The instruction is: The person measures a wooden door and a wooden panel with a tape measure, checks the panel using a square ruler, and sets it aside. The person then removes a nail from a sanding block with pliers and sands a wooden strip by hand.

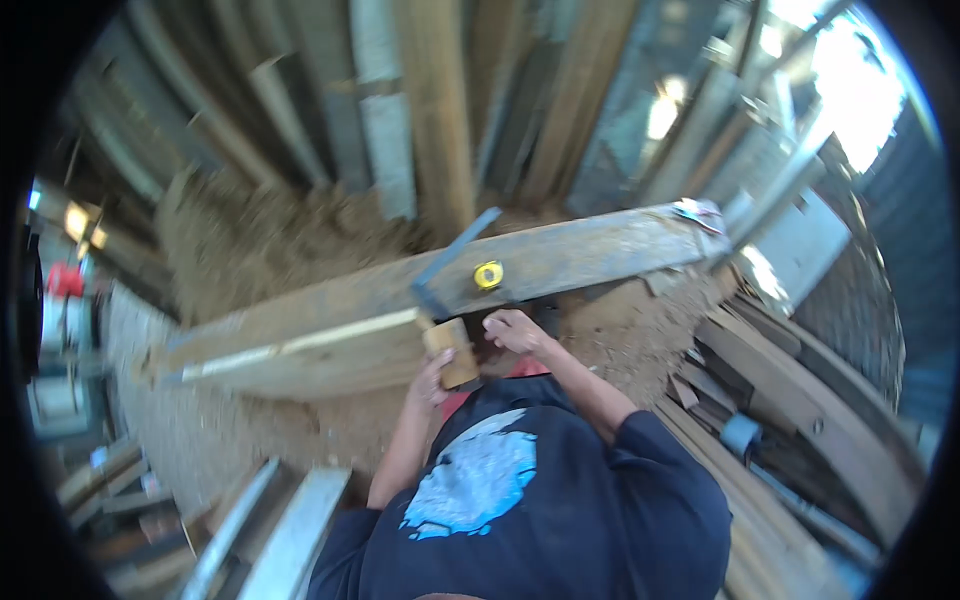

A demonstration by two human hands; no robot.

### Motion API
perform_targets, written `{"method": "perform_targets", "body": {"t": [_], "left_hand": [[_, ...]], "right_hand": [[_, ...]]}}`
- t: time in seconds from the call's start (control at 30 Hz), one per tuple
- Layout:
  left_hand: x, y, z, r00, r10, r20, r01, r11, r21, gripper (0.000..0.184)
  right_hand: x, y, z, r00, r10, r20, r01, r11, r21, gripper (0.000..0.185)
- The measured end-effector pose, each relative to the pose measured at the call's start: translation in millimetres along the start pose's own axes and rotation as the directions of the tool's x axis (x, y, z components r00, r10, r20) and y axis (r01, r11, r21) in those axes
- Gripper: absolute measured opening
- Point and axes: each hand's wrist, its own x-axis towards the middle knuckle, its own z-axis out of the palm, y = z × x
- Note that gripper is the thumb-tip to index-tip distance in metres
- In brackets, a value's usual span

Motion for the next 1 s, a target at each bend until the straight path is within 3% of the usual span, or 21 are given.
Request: {"method": "perform_targets", "body": {"t": [0.13, 0.37, 0.47, 0.53, 0.6, 0.67, 0.7, 0.73, 0.8, 0.93, 1.0], "left_hand": [[5.8, 7.0, 3.5, 0.998, -0.052, 0.04, 0.051, 0.998, 0.035, 0.045], [58.3, -4.8, 62.3, 0.974, -0.198, -0.112, 0.215, 0.962, 0.171, 0.042], [100.1, -20.1, 91.0, 0.961, -0.247, -0.127, 0.268, 0.945, 0.187, 0.043], [125.7, -26.3, 114.9, 0.965, -0.226, -0.132, 0.254, 0.93, 0.264, 0.046], [142.9, -31.5, 141.3, 0.974, -0.169, -0.147, 0.208, 0.927, 0.313, 0.047], [154.2, -36.5, 153.3, 0.967, -0.183, -0.179, 0.229, 0.931, 0.284, 0.05], [156.5, -40.2, 157.8, 0.963, -0.187, -0.192, 0.234, 0.937, 0.261, 0.051], [158.4, -43.4, 161.3, 0.96, -0.189, -0.205, 0.237, 0.942, 0.239, 0.052], [158.9, -49.7, 163.2, 0.953, -0.181, -0.242, 0.239, 0.942, 0.237, 0.053], [158.1, -57.3, 162.6, 0.944, -0.151, -0.292, 0.233, 0.935, 0.269, 0.049], [159.6, -61.1, 156.0, 0.933, -0.156, -0.325, 0.249, 0.931, 0.268, 0.048]], "right_hand": [[25.8, 28.1, -102.1, 0.908, -0.123, -0.4, -0.073, 0.894, -0.442, 0.043], [35.8, 99.0, -335.4, 0.68, 0.108, -0.725, -0.539, 0.744, -0.394, 0.043], [19.3, 98.8, -413.7, 0.477, 0.199, -0.856, -0.726, 0.638, -0.257, 0.053], [17.4, 106.8, -461.5, 0.42, 0.183, -0.889, -0.775, 0.581, -0.247, 0.066], [18.9, 109.8, -499.0, 0.405, 0.186, -0.895, -0.754, 0.621, -0.212, 0.068], [31.3, 128.5, -534.9, 0.477, 0.146, -0.867, -0.755, 0.573, -0.32, 0.072], [38.3, 136.4, -541.9, 0.431, 0.124, -0.894, -0.781, 0.548, -0.3, 0.075], [44.6, 142.2, -555.0, 0.497, 0.141, -0.856, -0.773, 0.521, -0.362, 0.074], [61.0, 161.2, -574.0, 0.567, 0.143, -0.811, -0.73, 0.544, -0.414, 0.067], [84.8, 165.2, -568.7, 0.473, 0.034, -0.88, -0.819, 0.386, -0.425, 0.045], [85.3, 168.6, -569.0, 0.569, 0.031, -0.822, -0.769, 0.376, -0.518, 0.042]]}}
